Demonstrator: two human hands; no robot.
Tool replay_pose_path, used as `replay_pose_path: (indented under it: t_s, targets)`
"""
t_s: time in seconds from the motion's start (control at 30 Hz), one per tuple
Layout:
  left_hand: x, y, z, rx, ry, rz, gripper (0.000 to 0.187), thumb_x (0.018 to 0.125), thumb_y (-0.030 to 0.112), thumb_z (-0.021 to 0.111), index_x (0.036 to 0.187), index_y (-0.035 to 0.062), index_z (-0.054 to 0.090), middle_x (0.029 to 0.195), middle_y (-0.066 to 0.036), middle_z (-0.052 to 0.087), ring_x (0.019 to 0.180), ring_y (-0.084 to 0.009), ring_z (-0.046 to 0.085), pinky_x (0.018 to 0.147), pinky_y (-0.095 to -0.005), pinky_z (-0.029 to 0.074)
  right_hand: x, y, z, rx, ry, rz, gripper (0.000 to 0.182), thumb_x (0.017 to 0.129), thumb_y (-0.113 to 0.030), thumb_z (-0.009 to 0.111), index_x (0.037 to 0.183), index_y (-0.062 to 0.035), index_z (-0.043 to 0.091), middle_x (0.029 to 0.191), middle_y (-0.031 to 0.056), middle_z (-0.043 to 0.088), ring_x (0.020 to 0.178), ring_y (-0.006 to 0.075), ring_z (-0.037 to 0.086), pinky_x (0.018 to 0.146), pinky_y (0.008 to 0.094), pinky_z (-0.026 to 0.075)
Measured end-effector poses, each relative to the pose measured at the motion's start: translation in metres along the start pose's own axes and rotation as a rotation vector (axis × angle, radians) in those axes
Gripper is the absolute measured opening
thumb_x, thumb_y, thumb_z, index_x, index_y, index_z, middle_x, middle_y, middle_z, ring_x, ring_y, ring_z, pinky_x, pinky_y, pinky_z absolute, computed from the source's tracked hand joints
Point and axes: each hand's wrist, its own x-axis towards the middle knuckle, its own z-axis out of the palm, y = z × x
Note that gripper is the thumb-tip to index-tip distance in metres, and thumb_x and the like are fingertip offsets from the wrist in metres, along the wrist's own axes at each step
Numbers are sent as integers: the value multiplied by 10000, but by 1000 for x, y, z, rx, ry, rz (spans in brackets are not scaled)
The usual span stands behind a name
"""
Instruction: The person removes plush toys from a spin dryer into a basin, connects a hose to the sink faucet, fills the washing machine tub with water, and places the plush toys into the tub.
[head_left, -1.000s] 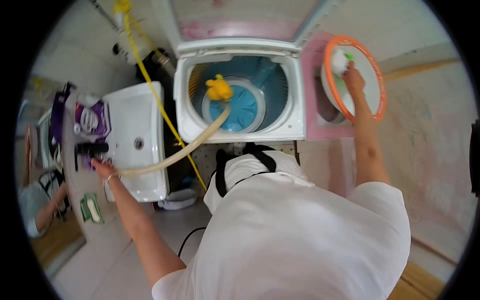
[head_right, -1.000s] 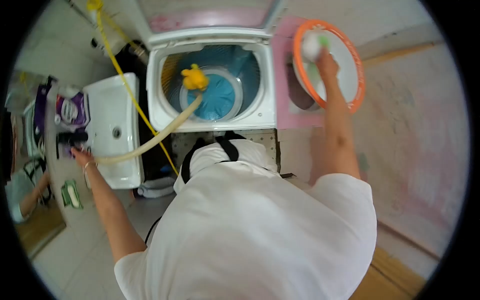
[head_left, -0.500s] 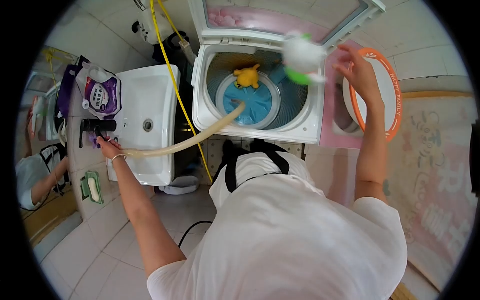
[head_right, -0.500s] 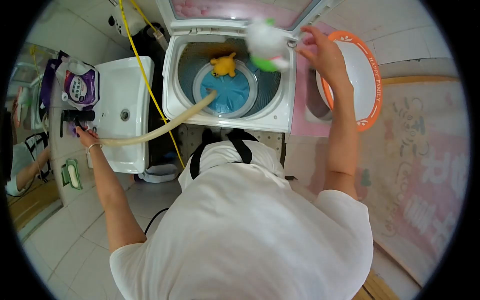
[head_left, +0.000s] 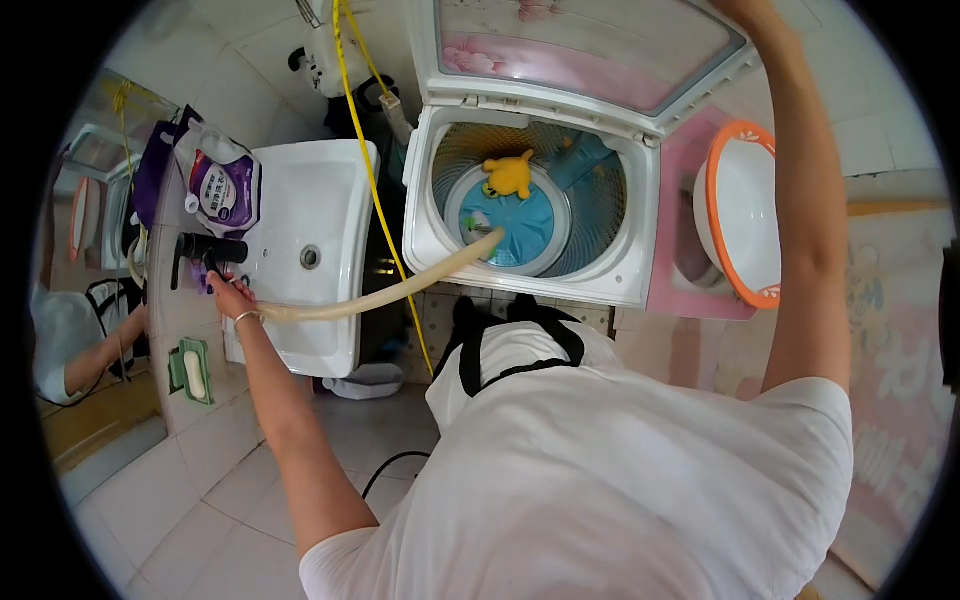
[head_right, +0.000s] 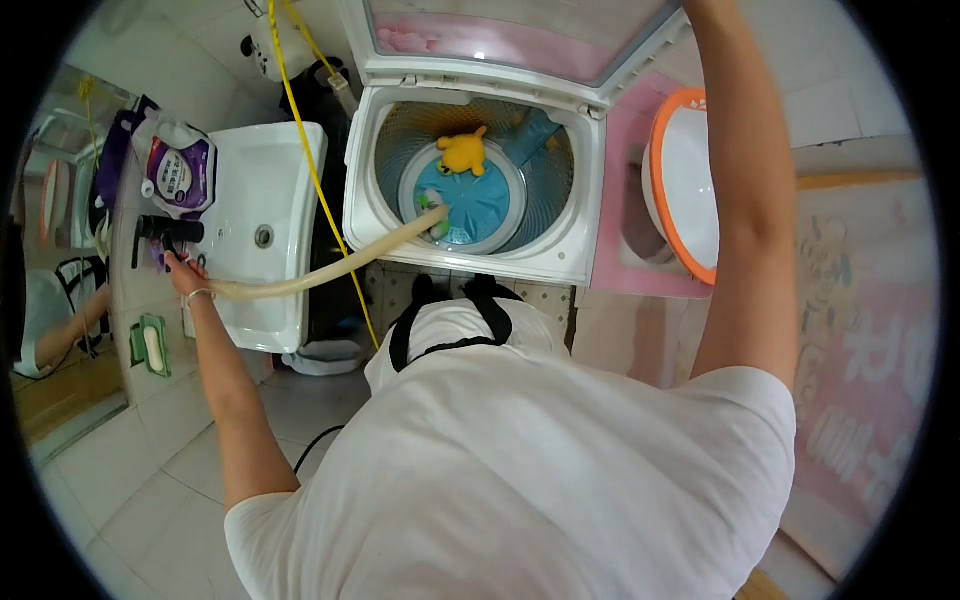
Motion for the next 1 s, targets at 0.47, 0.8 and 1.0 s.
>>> replay_pose_path:
  t_s: [0.47, 0.8, 1.0]
  targets:
    - [4, -1, 0, -32, -23, -11, 417, 855, 514, 485, 769, 106, 484, 481, 9, 383, 364, -101, 322, 344, -259, 248, -185, -125, -24, 539, -387, -448, 344, 715, -266, 715, 976, -135, 533, 851, 48, 610, 695, 273, 615, 590, 381, 472]
    - [16, -5, 1, 7, 38, -38, 438, 849, 546, 492, 721, 128, 503, 479, 6, 401, 364, -103, 347, 338, -258, 264, -297, -221, 132, 576, -608, -629, 568, 726, -208, 713, 1203, -145, 412, 936, 78, 552, 672, 286, 615, 520, 378, 481]
    - [28, -20, -7, 10, -8, 71, 462, 871, 539, 473, 658, 131, 511, 451, 23, 383, 337, -97, 343, 312, -255, 256, -254, -320, 106, 772, -242, -794, 433, 733, -285, 693, 1097, -125, 522, 977, 69, 556, 703, 245, 621, 528, 344, 502]
